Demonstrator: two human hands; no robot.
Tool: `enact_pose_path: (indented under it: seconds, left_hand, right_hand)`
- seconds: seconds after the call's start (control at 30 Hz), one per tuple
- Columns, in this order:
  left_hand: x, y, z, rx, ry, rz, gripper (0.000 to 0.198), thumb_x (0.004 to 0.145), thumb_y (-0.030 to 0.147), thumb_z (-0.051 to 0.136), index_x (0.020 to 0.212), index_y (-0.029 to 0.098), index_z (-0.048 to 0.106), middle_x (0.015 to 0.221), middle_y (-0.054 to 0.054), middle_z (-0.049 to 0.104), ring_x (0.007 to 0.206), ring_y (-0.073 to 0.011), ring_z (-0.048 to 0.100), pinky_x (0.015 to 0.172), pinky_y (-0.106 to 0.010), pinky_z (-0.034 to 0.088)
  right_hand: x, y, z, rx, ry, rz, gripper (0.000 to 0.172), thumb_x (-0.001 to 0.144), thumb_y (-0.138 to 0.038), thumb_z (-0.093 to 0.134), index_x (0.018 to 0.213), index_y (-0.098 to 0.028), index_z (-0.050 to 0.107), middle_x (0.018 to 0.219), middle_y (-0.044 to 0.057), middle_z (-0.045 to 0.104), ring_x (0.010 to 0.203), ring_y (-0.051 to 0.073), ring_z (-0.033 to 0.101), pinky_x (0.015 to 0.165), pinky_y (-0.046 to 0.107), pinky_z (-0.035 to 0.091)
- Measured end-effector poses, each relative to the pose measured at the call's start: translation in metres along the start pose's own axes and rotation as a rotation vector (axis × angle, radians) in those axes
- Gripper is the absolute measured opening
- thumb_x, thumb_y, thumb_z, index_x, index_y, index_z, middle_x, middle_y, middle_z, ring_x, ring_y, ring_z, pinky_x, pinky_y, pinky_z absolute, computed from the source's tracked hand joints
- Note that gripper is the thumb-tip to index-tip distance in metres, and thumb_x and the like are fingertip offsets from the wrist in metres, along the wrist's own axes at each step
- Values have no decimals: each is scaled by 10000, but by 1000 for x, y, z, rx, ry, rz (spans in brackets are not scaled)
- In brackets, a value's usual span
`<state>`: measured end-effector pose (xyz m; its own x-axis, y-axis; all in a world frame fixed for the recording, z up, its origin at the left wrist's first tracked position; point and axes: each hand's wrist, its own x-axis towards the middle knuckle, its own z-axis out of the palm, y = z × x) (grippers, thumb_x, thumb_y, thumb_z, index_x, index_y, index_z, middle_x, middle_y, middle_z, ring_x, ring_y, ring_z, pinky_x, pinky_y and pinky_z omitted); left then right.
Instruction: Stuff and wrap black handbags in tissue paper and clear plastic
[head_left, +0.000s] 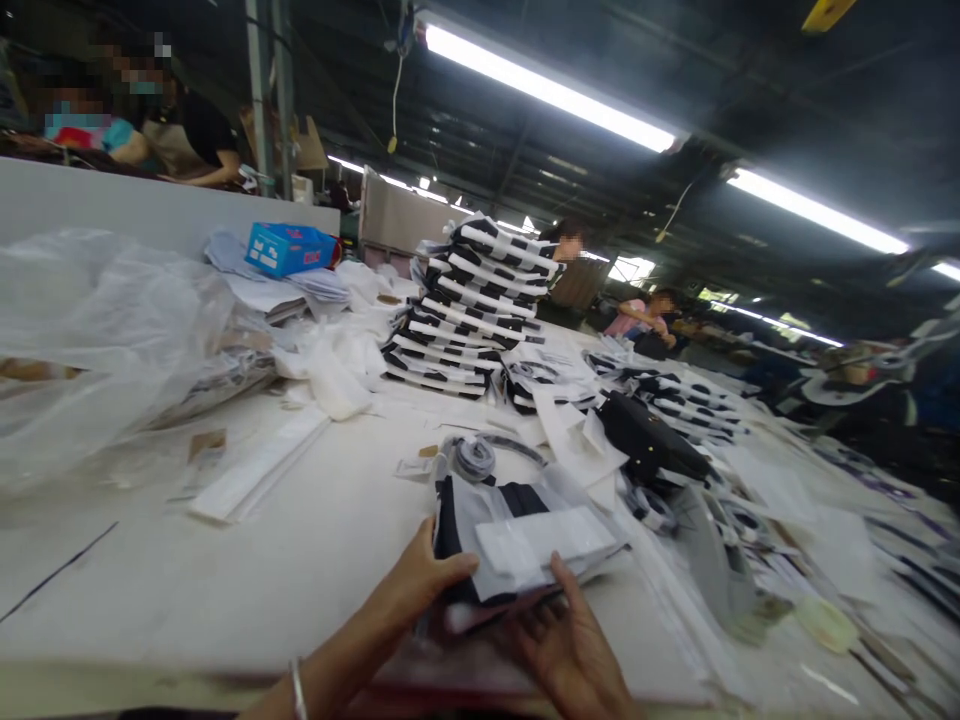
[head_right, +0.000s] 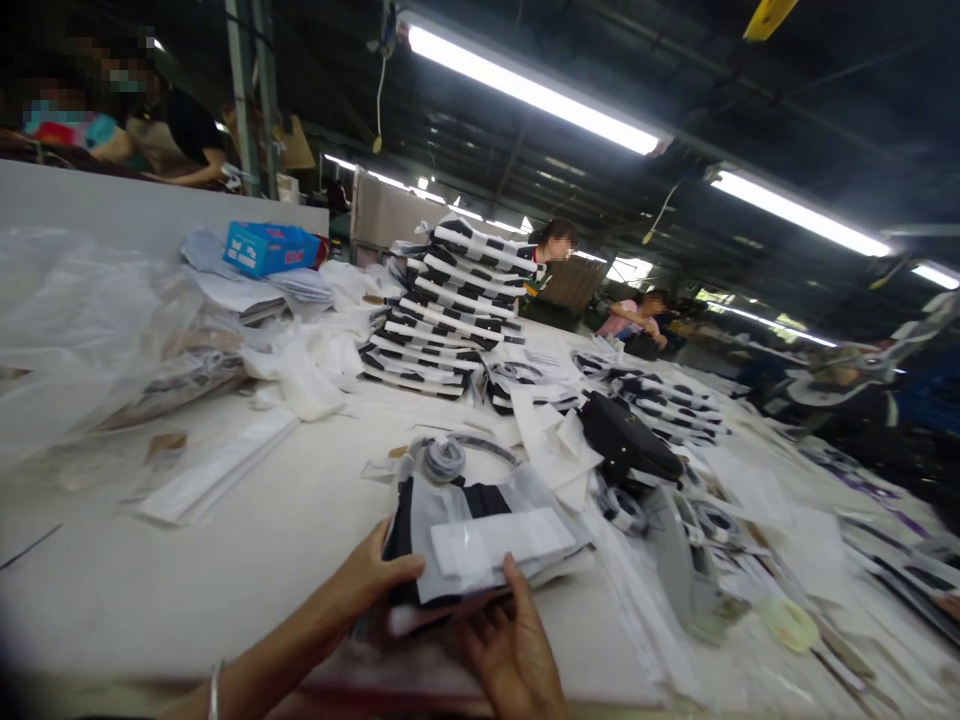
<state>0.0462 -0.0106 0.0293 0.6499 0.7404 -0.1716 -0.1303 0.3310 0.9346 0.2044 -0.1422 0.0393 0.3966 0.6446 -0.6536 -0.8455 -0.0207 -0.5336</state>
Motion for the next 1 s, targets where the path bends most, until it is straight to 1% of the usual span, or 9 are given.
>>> enact_pose_path:
  seconds: [0.1, 0.23, 0.37, 0.47, 0.57, 0.67, 0.77, 0.9, 1.0]
  left_hand:
    - [-6, -4, 14, -1, 34, 36, 1019, 503, 587, 868, 1333, 168, 450, 1284, -160, 615, 1136, -319, 601, 931, -370, 512]
    - [-8, 6, 24, -110, -149, -22, 907, 711, 796, 597, 1369, 193, 434, 1028, -107, 659, 775, -219, 657, 609, -309, 523]
    - [12, 25, 29, -265, -297, 19, 774, 850, 775, 385, 1280, 149, 533, 863, -77, 636, 746, -188, 631, 641, -297, 497]
    - [36, 30, 40, 12, -343, 50, 594, 876, 648, 477, 1163, 144, 605, 842, -60, 647, 737, -172, 611, 661, -286, 472]
    - [56, 18, 58, 330, -437, 50, 408, 846, 483, 563, 1089, 166, 643, 827, -35, 660, 718, -163, 592, 663, -279, 457]
    - [74, -7, 69, 526, -484, 133, 352, 838, 409, 553, 1109, 215, 667, 841, -24, 677, 737, -172, 590, 657, -272, 442]
    - [90, -32, 69, 582, -439, 188, 305, 821, 353, 551, 1069, 234, 684, 802, -11, 663, 694, -163, 568, 619, -257, 423]
    - [106, -52, 64, 417, -503, 45, 345, 820, 360, 539, 1113, 207, 639, 712, 17, 604, 556, -128, 527, 534, -233, 408]
    - [116, -62, 63, 386, -508, -8, 345, 783, 394, 582, 1069, 221, 666, 739, 8, 612, 612, -141, 554, 580, -247, 428]
  right_hand:
    - [3, -7, -10, -46, 55, -107, 465, 685, -424, 825, 995, -211, 551, 746, -13, 717, 654, 179, 693, 616, 299, 588]
    - [-15, -38, -19, -73, 67, -212, 494, 627, -361, 856, 1013, -227, 578, 831, -22, 751, 698, 166, 714, 650, 287, 607]
    - [-49, -89, -13, -70, 60, -340, 466, 653, -312, 839, 1059, -248, 619, 966, -8, 765, 813, 182, 736, 671, 285, 627]
    - [-66, -129, 4, -36, 110, -460, 315, 684, -283, 803, 952, -246, 642, 836, -5, 761, 707, 185, 732, 528, 252, 602]
    - [-67, -167, 32, 30, 149, -591, 191, 711, -261, 760, 836, -250, 616, 670, -27, 712, 643, 188, 716, 531, 281, 613]
    - [-53, -199, 63, 30, 79, -710, 127, 788, -282, 690, 887, -248, 618, 706, -20, 718, 642, 176, 707, 585, 317, 631]
    - [-31, -226, 90, 55, 32, -775, 97, 845, -269, 626, 935, -234, 618, 750, -19, 724, 660, 159, 703, 622, 324, 633]
    - [21, -262, 118, 60, -11, -828, 106, 845, -248, 625, 942, -213, 599, 768, -29, 703, 684, 145, 693, 671, 338, 633]
    - [78, -291, 140, 1, -16, -857, 178, 824, -282, 647, 967, -213, 566, 797, -36, 674, 678, 134, 674, 705, 354, 627]
